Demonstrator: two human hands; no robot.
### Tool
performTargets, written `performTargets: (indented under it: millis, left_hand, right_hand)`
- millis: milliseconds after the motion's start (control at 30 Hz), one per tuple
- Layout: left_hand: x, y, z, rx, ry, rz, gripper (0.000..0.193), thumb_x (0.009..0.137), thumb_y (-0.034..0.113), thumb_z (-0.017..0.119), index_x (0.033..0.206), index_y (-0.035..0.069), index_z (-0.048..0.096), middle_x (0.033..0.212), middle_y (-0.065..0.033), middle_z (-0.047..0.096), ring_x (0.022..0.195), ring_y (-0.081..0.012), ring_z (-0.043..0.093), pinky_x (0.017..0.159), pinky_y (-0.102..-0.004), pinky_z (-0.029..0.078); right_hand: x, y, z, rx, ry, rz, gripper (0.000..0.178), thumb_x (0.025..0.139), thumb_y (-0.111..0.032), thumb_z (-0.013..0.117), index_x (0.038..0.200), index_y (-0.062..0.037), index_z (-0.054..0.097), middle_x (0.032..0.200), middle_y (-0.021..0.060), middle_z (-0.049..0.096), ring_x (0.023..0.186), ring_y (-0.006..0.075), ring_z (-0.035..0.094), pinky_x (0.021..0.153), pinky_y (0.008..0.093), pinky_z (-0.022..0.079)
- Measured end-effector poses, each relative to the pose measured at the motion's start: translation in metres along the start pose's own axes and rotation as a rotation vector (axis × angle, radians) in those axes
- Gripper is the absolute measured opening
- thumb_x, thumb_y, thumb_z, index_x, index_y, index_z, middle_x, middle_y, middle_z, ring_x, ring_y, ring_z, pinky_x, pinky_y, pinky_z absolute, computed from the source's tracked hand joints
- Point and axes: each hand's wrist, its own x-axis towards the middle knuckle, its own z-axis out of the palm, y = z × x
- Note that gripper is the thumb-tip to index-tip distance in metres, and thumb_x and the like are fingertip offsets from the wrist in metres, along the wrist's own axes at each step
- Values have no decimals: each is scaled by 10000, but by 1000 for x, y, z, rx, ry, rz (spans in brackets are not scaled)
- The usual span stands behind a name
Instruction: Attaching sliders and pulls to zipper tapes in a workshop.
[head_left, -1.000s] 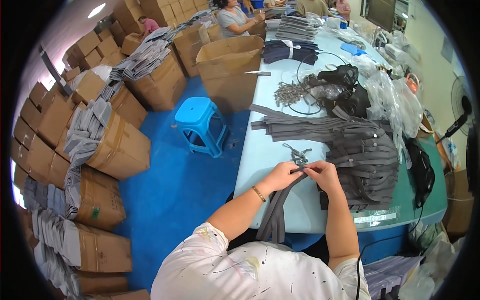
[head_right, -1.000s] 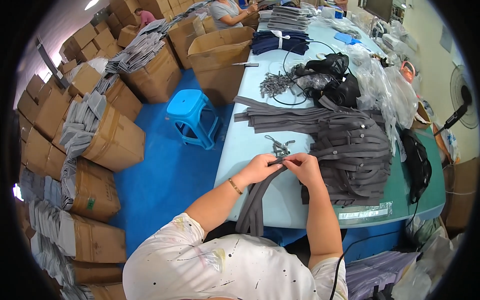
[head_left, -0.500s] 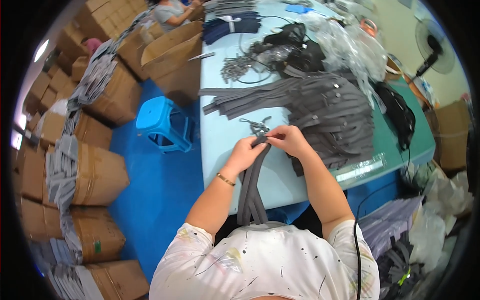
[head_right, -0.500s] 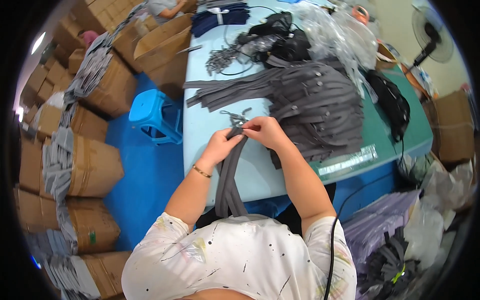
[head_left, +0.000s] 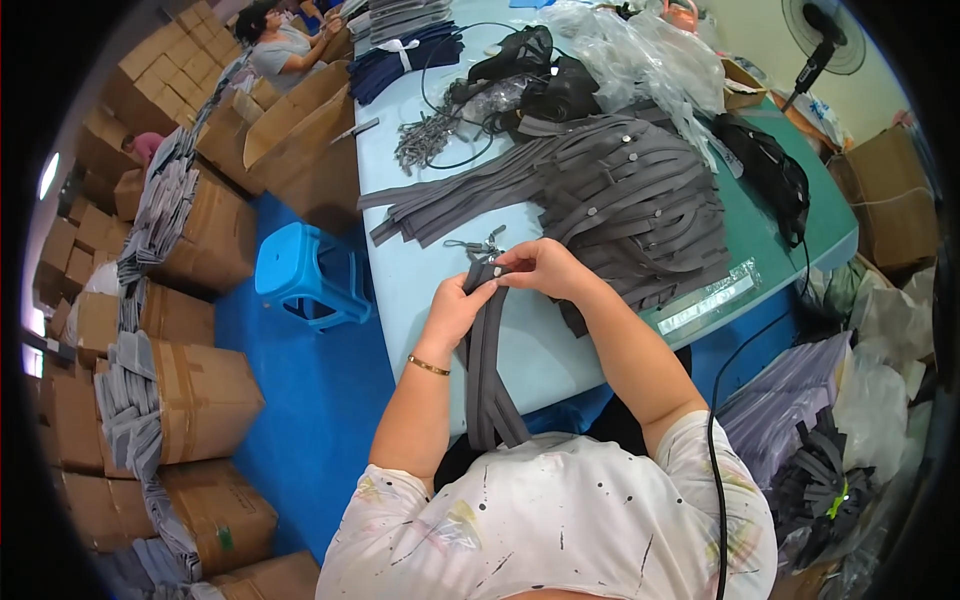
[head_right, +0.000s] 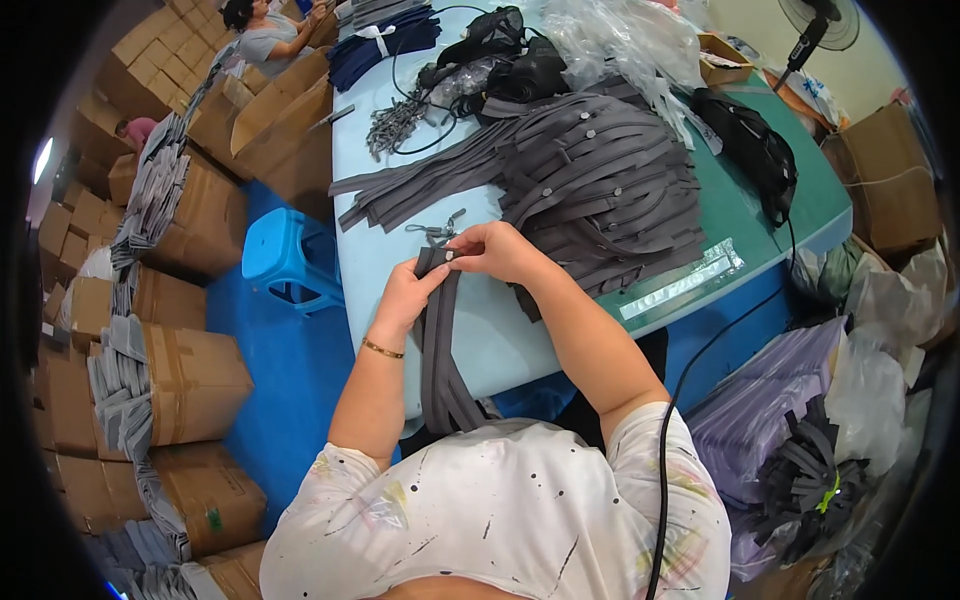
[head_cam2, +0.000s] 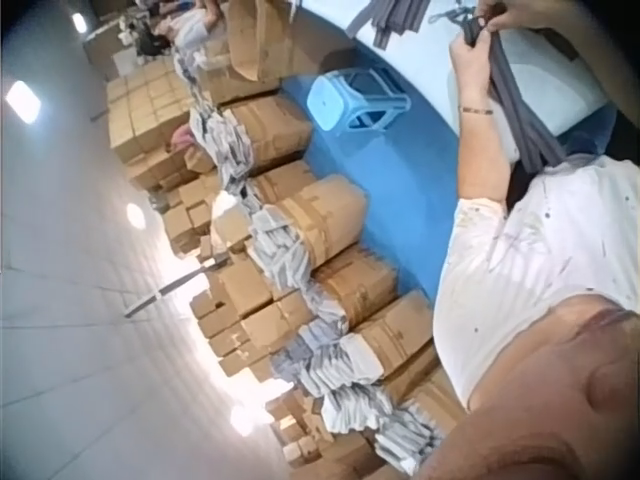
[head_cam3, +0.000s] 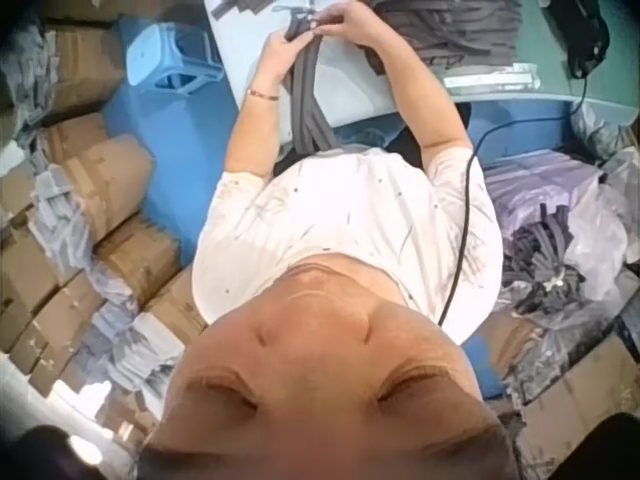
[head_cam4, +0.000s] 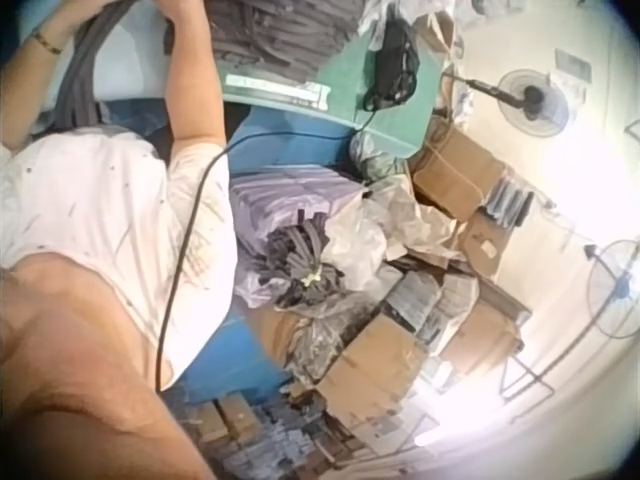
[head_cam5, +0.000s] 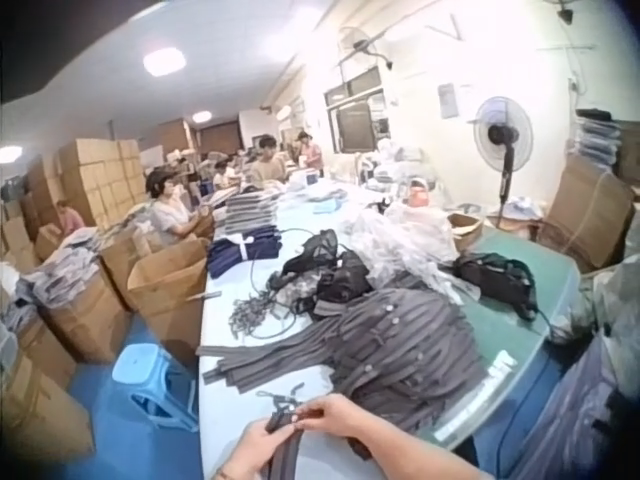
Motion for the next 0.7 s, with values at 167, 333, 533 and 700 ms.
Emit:
performTargets:
  millis: [167, 333, 533, 700]
  left_hand:
    - [0, 3, -3, -129, 42, -1, 182, 807, 114, 665, 921, -23, 630, 814, -12, 630, 702, -68, 557, 627, -217, 462]
    - [-2, 8, 0, -133, 31, -9, 177, 795, 89, 677, 928, -16, 624, 830, -26, 635, 702, -75, 575, 629, -216, 476]
    - [-2, 7, 1, -170, 55, -5, 181, 791, 84, 681, 932, -14, 623, 824, -27, 636, 705, -77, 579, 631, -215, 480]
    - [-1, 5, 1, -187, 68, 0, 189, 788, 97, 686, 928, -17, 628, 820, -26, 638, 709, -75, 573, 635, -216, 475]
  right_hand:
    - [1, -4, -2, 95, 30, 38, 240, 794, -56, 653, 1030, -17, 634, 847, 8, 641, 734, 50, 557, 634, 203, 453]
    - [3, 1, 3, 205, 77, -5, 291, 814, -47, 628, 1104, -32, 599, 855, 10, 640, 737, 39, 552, 609, 192, 437]
    - [2, -4, 3, 269, 90, 17, 298, 813, -48, 635, 1108, -30, 593, 862, 8, 634, 753, 40, 561, 631, 180, 440]
    - [2, 3, 6, 229, 62, -59, 251, 782, -61, 671, 1026, -17, 628, 836, 12, 638, 745, 50, 562, 653, 202, 455]
